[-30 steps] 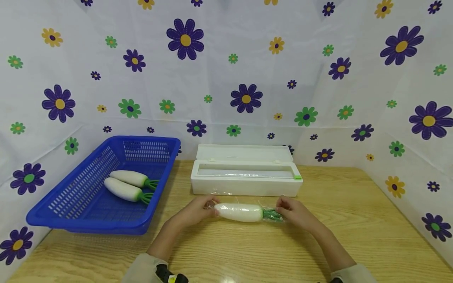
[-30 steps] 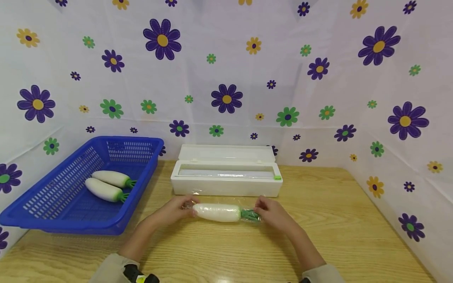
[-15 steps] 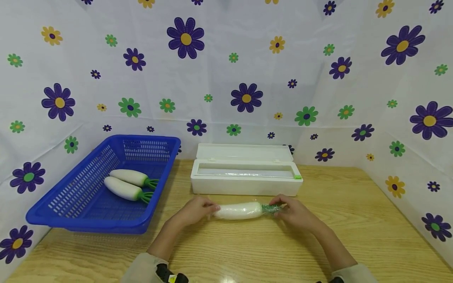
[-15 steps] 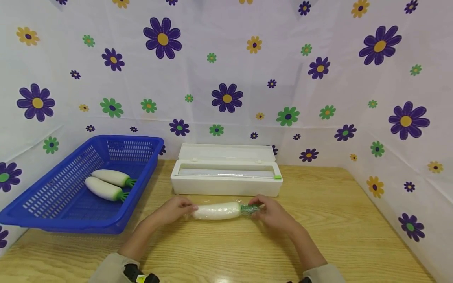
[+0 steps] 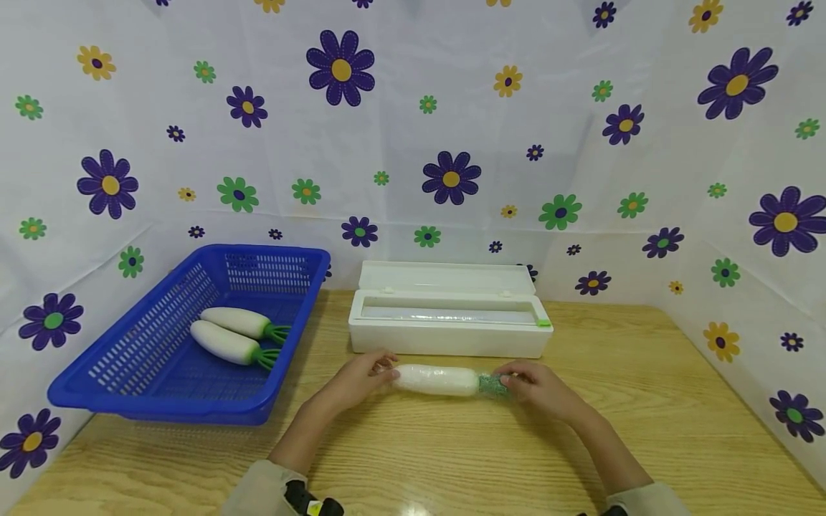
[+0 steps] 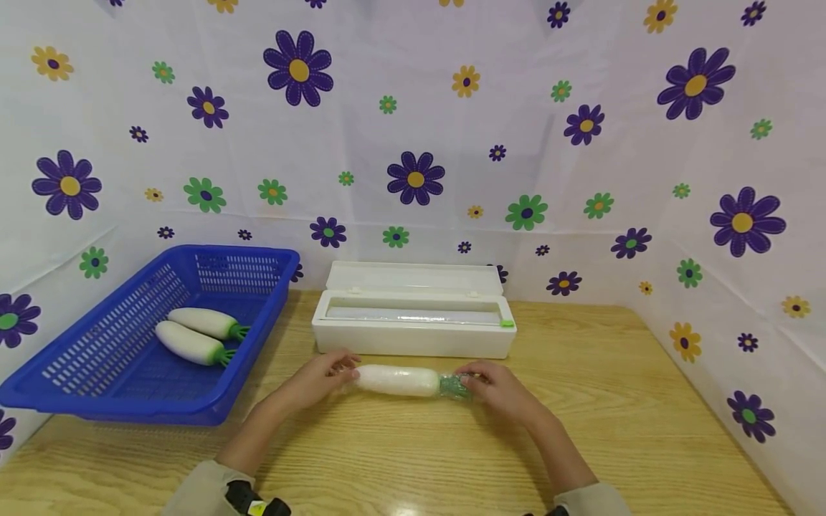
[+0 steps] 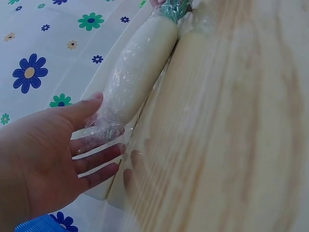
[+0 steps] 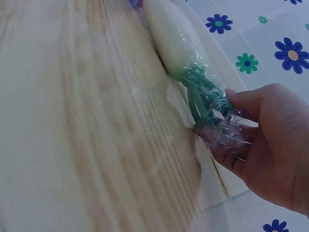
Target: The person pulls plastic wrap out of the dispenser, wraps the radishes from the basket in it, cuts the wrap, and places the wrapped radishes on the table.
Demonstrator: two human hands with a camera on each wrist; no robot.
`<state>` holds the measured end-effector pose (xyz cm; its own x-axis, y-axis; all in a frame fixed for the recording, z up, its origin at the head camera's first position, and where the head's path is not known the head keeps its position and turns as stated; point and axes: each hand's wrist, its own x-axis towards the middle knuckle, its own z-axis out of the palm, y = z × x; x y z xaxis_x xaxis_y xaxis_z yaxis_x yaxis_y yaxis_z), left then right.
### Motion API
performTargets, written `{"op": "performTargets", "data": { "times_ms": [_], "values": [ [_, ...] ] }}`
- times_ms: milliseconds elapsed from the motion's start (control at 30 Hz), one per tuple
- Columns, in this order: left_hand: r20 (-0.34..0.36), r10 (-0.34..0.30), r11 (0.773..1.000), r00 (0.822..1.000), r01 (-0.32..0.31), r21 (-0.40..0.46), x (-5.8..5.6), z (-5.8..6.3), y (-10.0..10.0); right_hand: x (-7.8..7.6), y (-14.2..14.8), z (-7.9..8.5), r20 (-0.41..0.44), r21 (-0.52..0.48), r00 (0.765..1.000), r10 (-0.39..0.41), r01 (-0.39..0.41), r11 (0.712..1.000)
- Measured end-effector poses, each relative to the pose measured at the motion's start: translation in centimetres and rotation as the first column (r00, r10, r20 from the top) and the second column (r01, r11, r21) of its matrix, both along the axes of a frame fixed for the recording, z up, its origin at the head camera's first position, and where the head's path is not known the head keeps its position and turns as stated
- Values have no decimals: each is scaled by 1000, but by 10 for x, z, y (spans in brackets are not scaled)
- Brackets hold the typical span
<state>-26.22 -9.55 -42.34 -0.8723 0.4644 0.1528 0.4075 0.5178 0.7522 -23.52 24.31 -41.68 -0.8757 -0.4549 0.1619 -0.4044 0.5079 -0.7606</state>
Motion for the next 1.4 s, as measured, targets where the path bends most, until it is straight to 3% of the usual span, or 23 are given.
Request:
{"op": "performTargets", "data": {
  "times_ms": [267,500,733,933,1067,1267,1400],
  "values": [
    [55,-79,997,995,78,15,-2,-2,1,0,-5,-1,36,37,988,-151,149,988],
    [88,-107,994,990,109,-23,-1,-3,0,2,-2,2,66,30,983,-173,172,985],
    [29,-110,990,994,112,-82,-1,-4,-1,0,6,-2,90,-89,989,-118,126,988],
    [-25,-141,982,990,137,-131,-2,-5,-3,-3,5,-5,15,-50,974,-228,228,972],
    [-49,-100,980,994,90,-175,-1,-4,-4,-3,3,-4,-6,-35,960,-279,279,960],
    [29,-82,987,996,86,-138,1,-2,-3,-5,2,-7,-24,-50,958,-285,283,958],
    [76,-78,991,994,86,-103,1,-2,-3,-5,3,-9,47,-143,971,-236,240,960]
  ]
}}
